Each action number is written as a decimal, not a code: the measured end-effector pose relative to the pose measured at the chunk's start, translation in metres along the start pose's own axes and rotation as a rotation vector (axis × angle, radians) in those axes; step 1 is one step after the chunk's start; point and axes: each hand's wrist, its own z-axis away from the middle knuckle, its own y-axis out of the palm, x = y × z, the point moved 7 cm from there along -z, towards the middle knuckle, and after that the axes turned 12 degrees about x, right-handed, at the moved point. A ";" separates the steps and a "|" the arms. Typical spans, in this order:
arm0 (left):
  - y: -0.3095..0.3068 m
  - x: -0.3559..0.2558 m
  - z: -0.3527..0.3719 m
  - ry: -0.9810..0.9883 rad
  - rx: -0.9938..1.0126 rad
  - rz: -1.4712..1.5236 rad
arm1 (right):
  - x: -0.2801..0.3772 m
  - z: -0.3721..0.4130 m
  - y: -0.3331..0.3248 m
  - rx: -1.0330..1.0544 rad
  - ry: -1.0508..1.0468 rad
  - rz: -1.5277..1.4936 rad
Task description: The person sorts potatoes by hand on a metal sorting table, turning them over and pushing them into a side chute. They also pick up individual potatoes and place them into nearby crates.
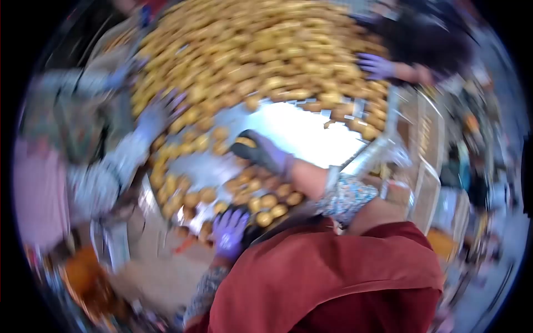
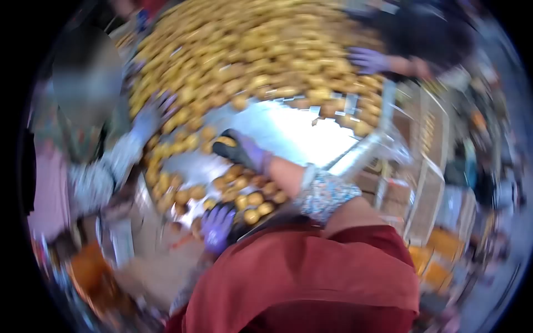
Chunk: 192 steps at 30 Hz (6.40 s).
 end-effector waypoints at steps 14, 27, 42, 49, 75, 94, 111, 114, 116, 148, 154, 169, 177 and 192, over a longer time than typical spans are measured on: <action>0.000 -0.012 -0.019 -0.102 0.273 -0.105 | 0.223 0.442 -0.160 -1.882 -0.640 1.818; -0.047 0.016 0.036 -0.283 -0.271 -0.060 | -0.059 0.125 0.011 -0.344 0.079 1.168; -0.051 0.008 0.017 -0.206 -0.236 0.073 | -0.065 0.130 0.054 0.184 0.168 0.898; 0.004 0.014 0.017 -0.107 0.184 -0.080 | -0.060 0.073 -0.027 0.043 -0.508 1.041; -0.024 0.072 0.063 -0.307 -0.132 0.115 | -0.001 -0.102 -0.086 -0.428 0.146 1.717; -0.064 0.028 0.058 -0.351 -0.539 0.124 | -0.030 0.082 0.075 0.211 -0.132 1.441; -0.036 0.047 -0.096 -0.374 0.072 -0.020 | -0.048 0.082 -0.052 -0.027 0.209 0.975; -0.037 0.068 -0.096 -0.409 0.025 0.211 | 0.029 0.098 0.015 -0.062 -0.286 1.585; -0.035 0.089 -0.083 -0.454 -0.140 0.745 | 0.010 0.100 0.071 0.369 -0.342 1.218; 0.019 0.008 0.104 -0.357 -0.311 2.411 | -0.028 0.120 -0.073 -0.093 0.356 0.848; 0.007 0.011 0.105 -0.531 -0.450 2.315 | -0.044 0.108 -0.174 -0.576 0.221 1.457; -0.073 -0.139 -0.098 0.275 -0.148 0.391 | -0.086 0.158 0.047 0.132 -0.437 -0.739; -0.051 -0.191 -0.085 0.445 0.111 0.180 | -0.146 0.457 -0.177 -0.755 -0.392 0.160; -0.054 0.007 0.041 -0.369 -0.307 0.191 | -0.046 0.168 -0.045 -0.431 -0.164 1.192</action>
